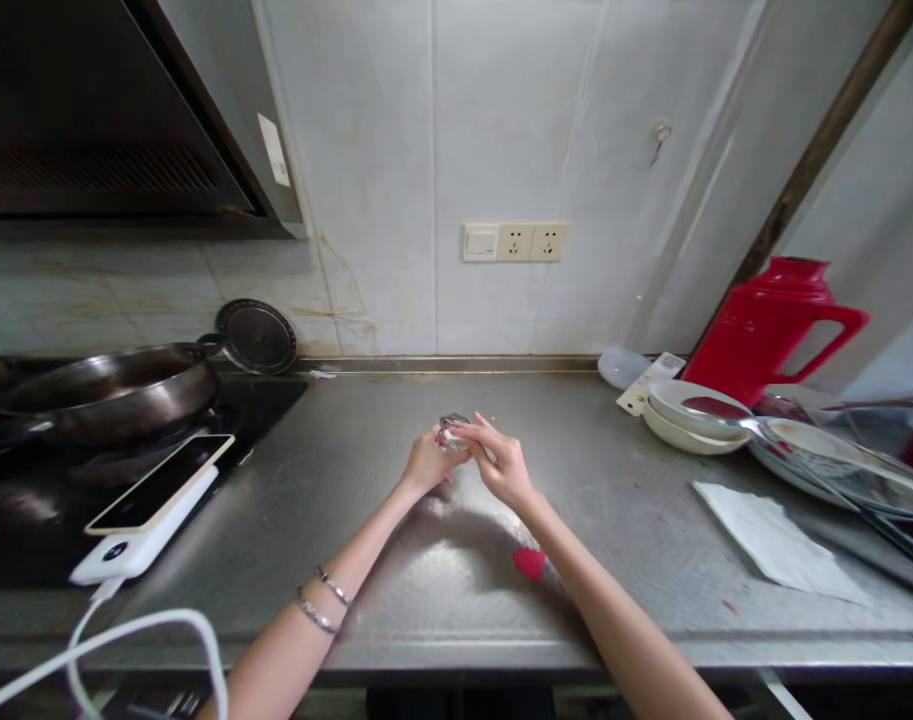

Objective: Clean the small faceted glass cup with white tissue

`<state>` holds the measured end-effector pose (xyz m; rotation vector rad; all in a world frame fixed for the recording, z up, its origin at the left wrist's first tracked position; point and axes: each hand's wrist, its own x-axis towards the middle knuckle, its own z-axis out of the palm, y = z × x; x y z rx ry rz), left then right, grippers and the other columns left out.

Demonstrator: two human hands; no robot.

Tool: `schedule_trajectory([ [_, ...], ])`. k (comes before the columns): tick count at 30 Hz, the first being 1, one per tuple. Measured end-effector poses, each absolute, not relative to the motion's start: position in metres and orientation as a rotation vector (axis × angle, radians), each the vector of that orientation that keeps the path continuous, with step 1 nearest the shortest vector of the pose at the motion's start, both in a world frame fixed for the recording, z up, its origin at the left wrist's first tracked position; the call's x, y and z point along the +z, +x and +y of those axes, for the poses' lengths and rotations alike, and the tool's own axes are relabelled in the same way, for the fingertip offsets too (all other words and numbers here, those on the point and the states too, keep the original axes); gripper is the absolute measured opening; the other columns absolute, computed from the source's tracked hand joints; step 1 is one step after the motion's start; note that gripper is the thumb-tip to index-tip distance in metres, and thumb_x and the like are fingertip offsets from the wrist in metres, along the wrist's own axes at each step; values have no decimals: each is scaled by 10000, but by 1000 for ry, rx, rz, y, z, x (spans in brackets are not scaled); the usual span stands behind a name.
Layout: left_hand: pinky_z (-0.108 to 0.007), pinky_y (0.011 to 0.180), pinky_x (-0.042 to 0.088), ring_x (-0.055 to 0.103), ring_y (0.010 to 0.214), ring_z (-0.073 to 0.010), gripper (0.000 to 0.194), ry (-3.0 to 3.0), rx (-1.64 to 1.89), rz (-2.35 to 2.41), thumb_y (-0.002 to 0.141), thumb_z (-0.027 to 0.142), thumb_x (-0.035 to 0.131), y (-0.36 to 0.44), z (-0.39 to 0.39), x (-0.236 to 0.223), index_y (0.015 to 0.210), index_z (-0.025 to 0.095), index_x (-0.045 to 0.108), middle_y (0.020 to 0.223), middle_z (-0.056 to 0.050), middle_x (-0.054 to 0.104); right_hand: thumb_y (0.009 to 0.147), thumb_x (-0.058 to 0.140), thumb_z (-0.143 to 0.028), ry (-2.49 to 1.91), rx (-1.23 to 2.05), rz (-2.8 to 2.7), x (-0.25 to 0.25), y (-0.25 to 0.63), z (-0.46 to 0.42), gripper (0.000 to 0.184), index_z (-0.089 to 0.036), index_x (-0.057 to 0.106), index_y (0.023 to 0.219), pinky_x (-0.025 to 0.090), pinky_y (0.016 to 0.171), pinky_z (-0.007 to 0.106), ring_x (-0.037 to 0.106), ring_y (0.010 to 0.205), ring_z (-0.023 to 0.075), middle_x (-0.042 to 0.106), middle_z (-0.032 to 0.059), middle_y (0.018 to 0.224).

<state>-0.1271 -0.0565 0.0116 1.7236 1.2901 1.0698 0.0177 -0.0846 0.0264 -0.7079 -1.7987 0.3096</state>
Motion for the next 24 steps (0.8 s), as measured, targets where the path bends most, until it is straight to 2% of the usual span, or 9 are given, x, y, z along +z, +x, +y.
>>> schedule_trajectory([
  [4, -211, 475, 459, 581, 600, -132, 439, 1880, 1155, 1373, 602, 335, 775, -125, -58, 11, 984, 165, 641, 794, -26, 654, 928, 408, -163, -797, 123, -1664, 23, 20, -79, 344, -270, 666, 1128, 342, 1113, 532, 603, 1165, 223, 708, 45, 1122],
  [8, -238, 581, 483, 615, 708, -172, 325, 2032, 1216, 1324, 620, 303, 753, -124, -62, 12, 900, 181, 643, 794, -26, 663, 890, 395, -77, -725, -8, -1934, 17, 23, -74, 407, -231, 630, 1186, 354, 1113, 517, 553, 1227, 218, 687, 77, 1169],
  [11, -222, 496, 460, 595, 593, -147, 273, 1944, 1174, 1290, 656, 316, 717, -128, -61, 13, 878, 182, 632, 729, -6, 654, 851, 379, -34, -677, -88, -2066, 17, 20, -76, 456, -214, 611, 1200, 370, 1105, 508, 565, 1213, 205, 678, 93, 1185],
  [15, -207, 373, 425, 566, 510, -134, 309, 1770, 1187, 1286, 627, 330, 727, -135, -57, 12, 851, 162, 598, 699, -4, 645, 850, 400, -50, -633, -62, -2080, 20, 15, -82, 428, -229, 627, 1166, 393, 1093, 495, 597, 1171, 199, 689, 81, 1162],
  [18, -208, 338, 432, 581, 521, -140, 380, 1685, 1160, 1278, 600, 346, 753, -136, -53, 13, 882, 146, 593, 752, -25, 657, 883, 422, -92, -604, 54, -2017, 22, 13, -87, 382, -266, 647, 1139, 405, 1090, 473, 645, 1088, 188, 712, 42, 1108],
  [21, -193, 342, 440, 626, 616, -167, 402, 1602, 1116, 1276, 628, 390, 744, -133, -54, 17, 918, 143, 614, 804, -44, 663, 917, 427, -145, -672, 150, -1773, 26, 16, -87, 339, -288, 668, 1109, 416, 1078, 462, 684, 984, 180, 732, 13, 1034],
  [24, -173, 350, 436, 641, 683, -179, 398, 1534, 1104, 1225, 654, 426, 730, -129, -57, 21, 911, 141, 627, 801, -47, 654, 926, 457, -202, -800, 173, -1520, 29, 19, -83, 287, -280, 691, 1074, 471, 1012, 424, 672, 992, 190, 727, 28, 1035],
])
